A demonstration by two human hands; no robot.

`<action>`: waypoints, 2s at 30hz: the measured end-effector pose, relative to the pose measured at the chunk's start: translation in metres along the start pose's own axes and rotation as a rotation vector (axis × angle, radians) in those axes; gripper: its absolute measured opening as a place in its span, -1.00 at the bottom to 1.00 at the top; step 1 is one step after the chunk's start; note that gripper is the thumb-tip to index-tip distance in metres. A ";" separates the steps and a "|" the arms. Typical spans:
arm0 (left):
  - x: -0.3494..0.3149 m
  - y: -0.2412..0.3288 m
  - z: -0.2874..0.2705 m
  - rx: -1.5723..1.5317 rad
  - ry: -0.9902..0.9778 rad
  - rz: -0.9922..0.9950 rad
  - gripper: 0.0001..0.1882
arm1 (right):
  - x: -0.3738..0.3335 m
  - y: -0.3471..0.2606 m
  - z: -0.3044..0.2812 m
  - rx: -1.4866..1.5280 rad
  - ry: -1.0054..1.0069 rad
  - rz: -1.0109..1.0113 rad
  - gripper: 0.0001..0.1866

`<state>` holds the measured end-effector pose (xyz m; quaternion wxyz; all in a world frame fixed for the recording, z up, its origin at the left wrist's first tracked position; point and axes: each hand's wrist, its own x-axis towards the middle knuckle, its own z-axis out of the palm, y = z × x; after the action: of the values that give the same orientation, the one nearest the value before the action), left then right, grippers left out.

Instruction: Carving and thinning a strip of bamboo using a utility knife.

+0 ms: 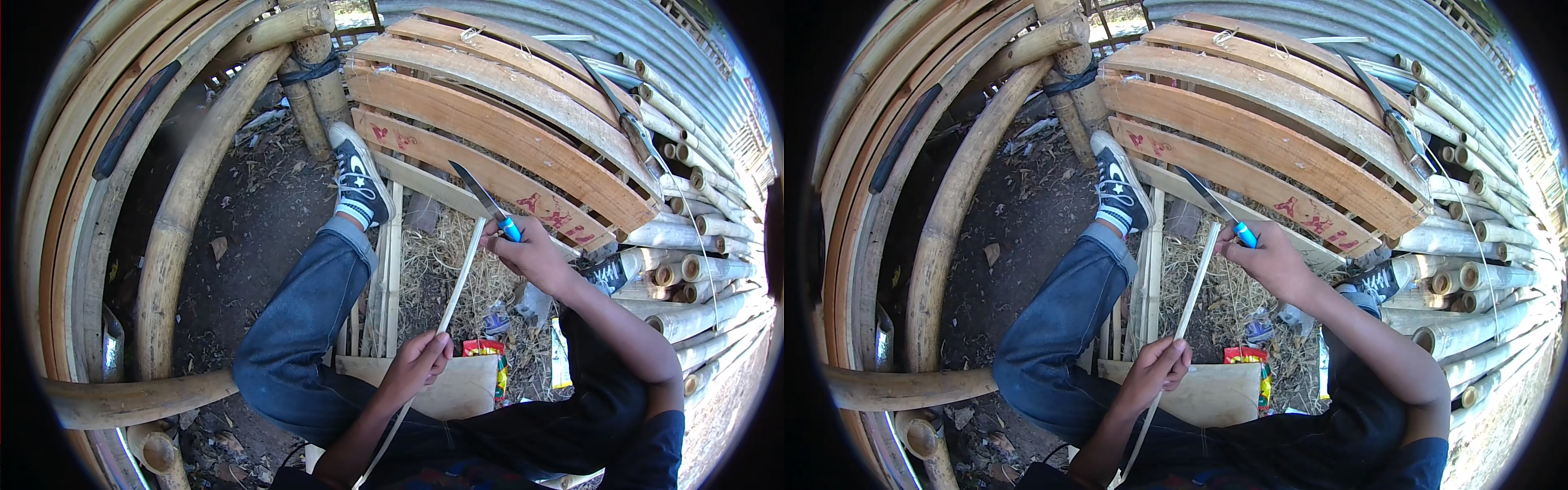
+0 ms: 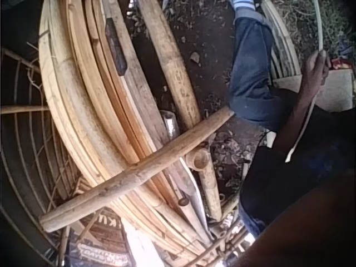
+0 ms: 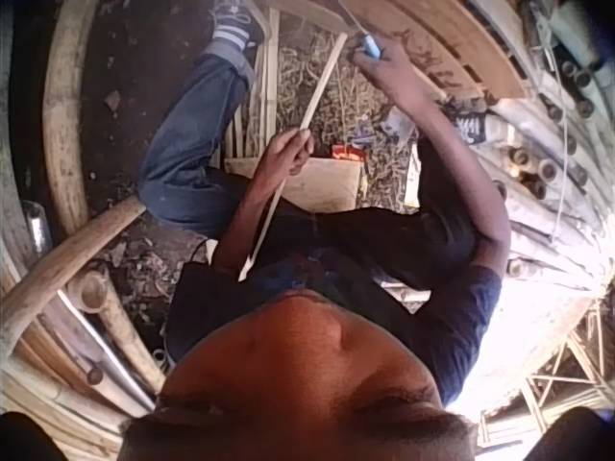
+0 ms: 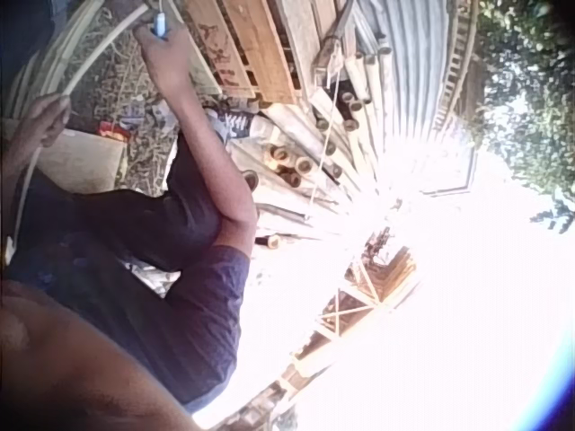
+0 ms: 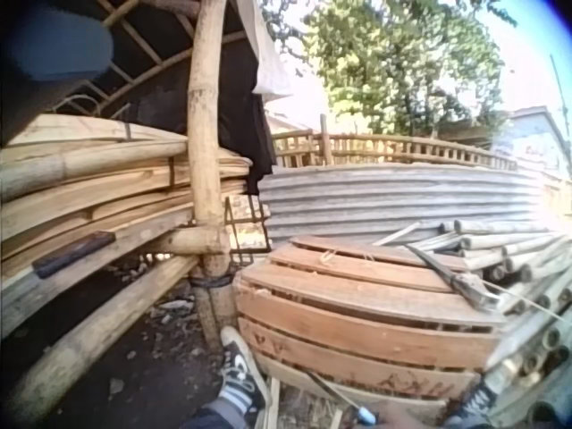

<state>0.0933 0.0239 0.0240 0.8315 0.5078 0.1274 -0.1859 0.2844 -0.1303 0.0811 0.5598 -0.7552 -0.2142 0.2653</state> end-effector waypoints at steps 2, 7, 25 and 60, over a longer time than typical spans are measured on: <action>0.000 0.000 0.000 0.000 0.013 -0.005 -0.68 | -0.001 -0.001 0.000 0.001 0.004 0.008 -0.86; -0.001 0.001 0.001 -0.026 0.012 -0.009 -0.69 | -0.002 -0.006 -0.001 -0.049 0.019 0.062 -0.82; 0.001 -0.001 -0.018 -0.510 -0.186 -0.045 -0.62 | -0.008 0.005 0.007 -0.330 -0.146 -0.040 -0.50; -0.005 0.009 -0.014 -0.365 0.041 0.038 -0.67 | -0.011 -0.002 0.034 -1.027 -0.254 -0.400 -0.44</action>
<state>0.0923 0.0405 0.0271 0.9104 0.3546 0.1663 -0.1334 0.2547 -0.1117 0.0773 0.1299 -0.8376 -0.5202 0.1046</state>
